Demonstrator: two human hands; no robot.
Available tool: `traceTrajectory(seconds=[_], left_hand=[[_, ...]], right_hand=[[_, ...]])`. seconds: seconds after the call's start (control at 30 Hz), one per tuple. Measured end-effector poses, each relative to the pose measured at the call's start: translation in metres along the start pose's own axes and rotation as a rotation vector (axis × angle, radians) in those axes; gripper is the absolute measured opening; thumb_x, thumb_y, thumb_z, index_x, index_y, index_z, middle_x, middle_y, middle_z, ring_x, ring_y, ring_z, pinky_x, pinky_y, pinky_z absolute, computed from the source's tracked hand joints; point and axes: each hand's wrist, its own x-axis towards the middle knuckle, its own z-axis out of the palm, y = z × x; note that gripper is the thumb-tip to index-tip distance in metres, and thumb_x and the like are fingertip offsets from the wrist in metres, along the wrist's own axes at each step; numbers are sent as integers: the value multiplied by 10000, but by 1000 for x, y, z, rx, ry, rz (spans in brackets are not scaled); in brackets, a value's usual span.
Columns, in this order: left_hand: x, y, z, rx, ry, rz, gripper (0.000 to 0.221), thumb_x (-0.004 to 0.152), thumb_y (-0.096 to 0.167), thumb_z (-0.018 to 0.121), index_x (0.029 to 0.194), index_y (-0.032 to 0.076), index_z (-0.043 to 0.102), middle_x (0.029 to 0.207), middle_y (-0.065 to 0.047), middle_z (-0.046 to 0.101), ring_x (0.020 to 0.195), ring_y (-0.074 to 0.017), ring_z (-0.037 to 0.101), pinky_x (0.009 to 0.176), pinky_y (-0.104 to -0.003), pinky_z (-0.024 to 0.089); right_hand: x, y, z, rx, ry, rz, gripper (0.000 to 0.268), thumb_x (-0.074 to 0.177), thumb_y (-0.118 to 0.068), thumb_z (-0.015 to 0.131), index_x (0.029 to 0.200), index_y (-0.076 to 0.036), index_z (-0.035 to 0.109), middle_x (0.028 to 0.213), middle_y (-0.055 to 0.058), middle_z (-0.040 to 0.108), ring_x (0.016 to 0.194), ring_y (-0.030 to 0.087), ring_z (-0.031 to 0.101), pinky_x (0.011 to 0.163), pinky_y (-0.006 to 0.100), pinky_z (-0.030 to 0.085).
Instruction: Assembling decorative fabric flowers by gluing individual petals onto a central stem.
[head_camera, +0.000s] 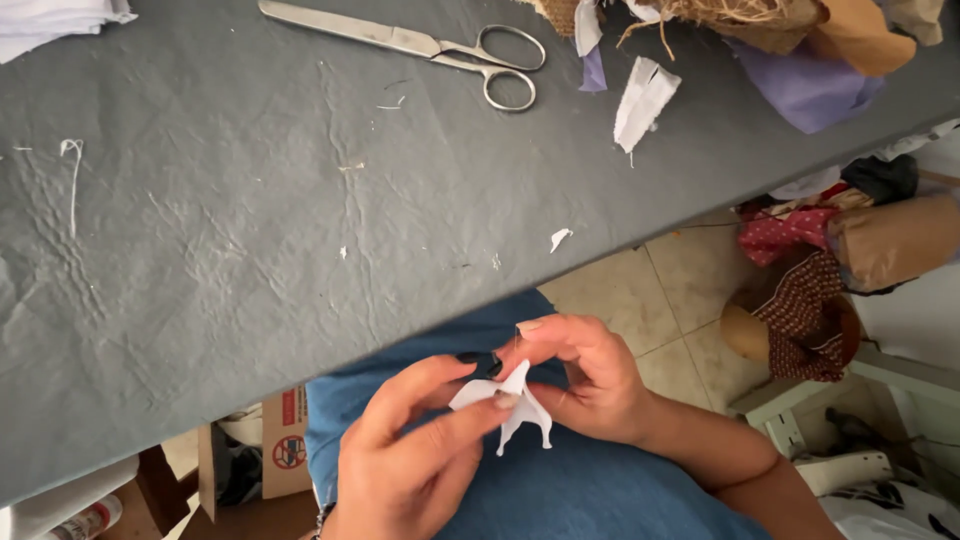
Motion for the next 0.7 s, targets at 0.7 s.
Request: traceTrajectory(seconds=[0.7], left_hand=[[15, 2, -18, 247, -91, 329, 147, 982, 73, 692, 1103, 72, 776, 1181, -96, 567, 824, -243, 666, 757, -355, 562]], right_hand=[[-4, 0, 1, 8, -67, 70, 536, 982, -116, 722, 1394, -2, 398, 1100, 154, 758, 1020, 237, 778, 969, 358, 642]])
